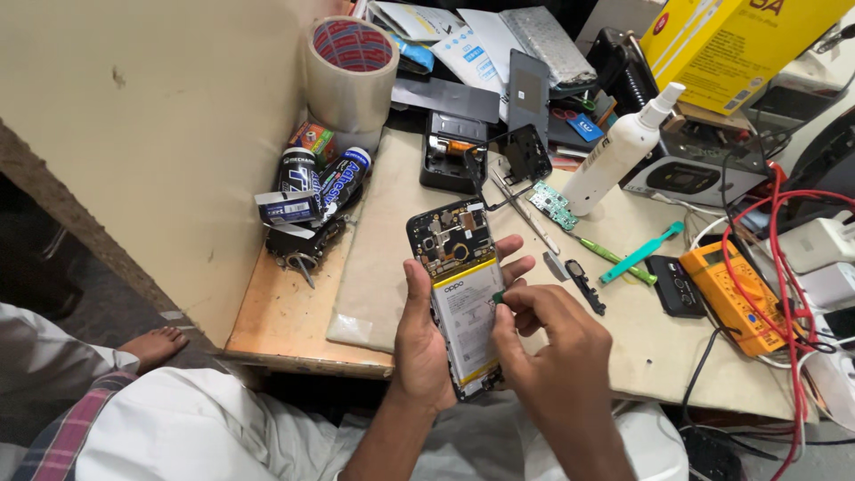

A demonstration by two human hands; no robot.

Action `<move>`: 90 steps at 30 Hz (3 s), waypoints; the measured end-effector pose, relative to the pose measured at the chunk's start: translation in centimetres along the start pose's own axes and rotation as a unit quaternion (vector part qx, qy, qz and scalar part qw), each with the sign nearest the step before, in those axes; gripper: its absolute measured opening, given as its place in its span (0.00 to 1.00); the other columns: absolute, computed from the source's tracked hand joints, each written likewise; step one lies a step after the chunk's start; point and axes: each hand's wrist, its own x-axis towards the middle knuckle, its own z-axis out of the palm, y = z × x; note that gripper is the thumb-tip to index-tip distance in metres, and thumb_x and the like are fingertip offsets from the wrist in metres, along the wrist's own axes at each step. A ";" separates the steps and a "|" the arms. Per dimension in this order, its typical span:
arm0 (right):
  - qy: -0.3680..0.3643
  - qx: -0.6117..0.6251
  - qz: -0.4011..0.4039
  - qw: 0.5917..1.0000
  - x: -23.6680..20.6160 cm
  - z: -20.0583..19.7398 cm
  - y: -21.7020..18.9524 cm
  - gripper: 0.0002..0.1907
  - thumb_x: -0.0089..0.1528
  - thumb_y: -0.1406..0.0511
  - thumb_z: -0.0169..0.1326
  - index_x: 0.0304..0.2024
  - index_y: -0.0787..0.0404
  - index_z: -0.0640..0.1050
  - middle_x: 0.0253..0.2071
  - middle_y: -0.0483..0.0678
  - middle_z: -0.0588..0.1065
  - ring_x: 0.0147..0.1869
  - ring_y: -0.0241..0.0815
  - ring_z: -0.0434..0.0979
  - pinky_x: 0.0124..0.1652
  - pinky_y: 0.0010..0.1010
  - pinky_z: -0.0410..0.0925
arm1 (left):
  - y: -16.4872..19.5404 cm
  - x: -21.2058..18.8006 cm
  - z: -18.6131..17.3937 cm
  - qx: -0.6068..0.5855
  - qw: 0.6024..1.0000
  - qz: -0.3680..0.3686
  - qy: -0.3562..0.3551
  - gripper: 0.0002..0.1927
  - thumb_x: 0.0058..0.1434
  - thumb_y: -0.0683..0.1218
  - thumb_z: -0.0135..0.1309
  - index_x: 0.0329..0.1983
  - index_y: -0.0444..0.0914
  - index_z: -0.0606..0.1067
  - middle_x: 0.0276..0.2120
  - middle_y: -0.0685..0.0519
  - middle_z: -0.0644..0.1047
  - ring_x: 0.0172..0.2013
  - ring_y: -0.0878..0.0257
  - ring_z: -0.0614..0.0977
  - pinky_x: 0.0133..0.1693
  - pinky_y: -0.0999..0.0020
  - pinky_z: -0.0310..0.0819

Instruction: The person holds a disassembled smartphone and repeatedly presses along the side edges to check the seal. They flip the device to inspect the internal components and battery, then continue pressing the edges. The person briefly connects a red charging cable to the phone before disconnecting it and resuming edge checks.

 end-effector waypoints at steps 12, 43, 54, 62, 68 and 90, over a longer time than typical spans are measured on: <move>-0.004 0.044 0.055 0.998 0.3 0.7 0.3 0.06 0.58 0.70 0.59 0.37 0.67 0.79 0.31 0.50 0.79 0.30 0.40 0.81 0.33 0.29 0.74 | -0.4 0.2 0.4 0.051 0.998 0.034 0.030 0.47 0.68 0.74 0.29 0.72 0.32 0.61 0.60 0.38 0.72 0.58 0.51 0.76 0.59 0.52 0.74; -0.269 0.075 0.042 0.959 7.9 -3.5 1.2 0.05 0.54 0.71 0.65 0.31 0.65 0.81 0.22 0.42 0.76 0.24 0.28 0.72 0.25 0.24 0.68 | -0.7 0.0 -0.8 0.085 0.993 -0.049 0.067 0.41 0.67 0.73 0.31 0.64 0.37 0.70 0.51 0.48 0.77 0.52 0.54 0.79 0.57 0.54 0.73; -0.241 0.070 0.025 0.968 7.9 -3.4 1.4 0.05 0.54 0.71 0.65 0.33 0.64 0.83 0.24 0.43 0.80 0.26 0.28 0.76 0.28 0.24 0.72 | -0.5 0.3 -1.0 0.069 0.994 -0.055 0.066 0.41 0.68 0.72 0.30 0.64 0.36 0.69 0.51 0.48 0.76 0.52 0.53 0.79 0.59 0.52 0.73; -0.235 0.015 -0.055 0.970 7.5 -4.1 0.7 0.07 0.53 0.71 0.65 0.34 0.62 0.85 0.28 0.46 0.81 0.27 0.34 0.81 0.30 0.26 0.74 | -0.3 -0.1 -0.8 0.087 0.991 -0.081 0.060 0.40 0.69 0.72 0.29 0.64 0.38 0.69 0.50 0.47 0.77 0.48 0.52 0.81 0.51 0.54 0.76; -0.302 -0.045 0.014 0.952 8.5 -4.5 0.2 0.07 0.51 0.69 0.67 0.29 0.63 0.82 0.23 0.49 0.79 0.24 0.39 0.79 0.28 0.31 0.71 | -0.4 -0.2 -0.7 0.149 0.986 -0.055 0.046 0.40 0.72 0.71 0.31 0.63 0.35 0.70 0.48 0.45 0.77 0.47 0.51 0.82 0.49 0.55 0.79; 0.116 -0.002 0.059 0.992 -1.7 2.2 0.3 0.05 0.59 0.72 0.59 0.38 0.66 0.80 0.38 0.49 0.77 0.33 0.40 0.77 0.32 0.29 0.70 | -1.2 0.7 0.4 0.079 0.989 0.071 0.100 0.40 0.71 0.70 0.29 0.67 0.34 0.65 0.62 0.44 0.73 0.56 0.56 0.74 0.59 0.60 0.71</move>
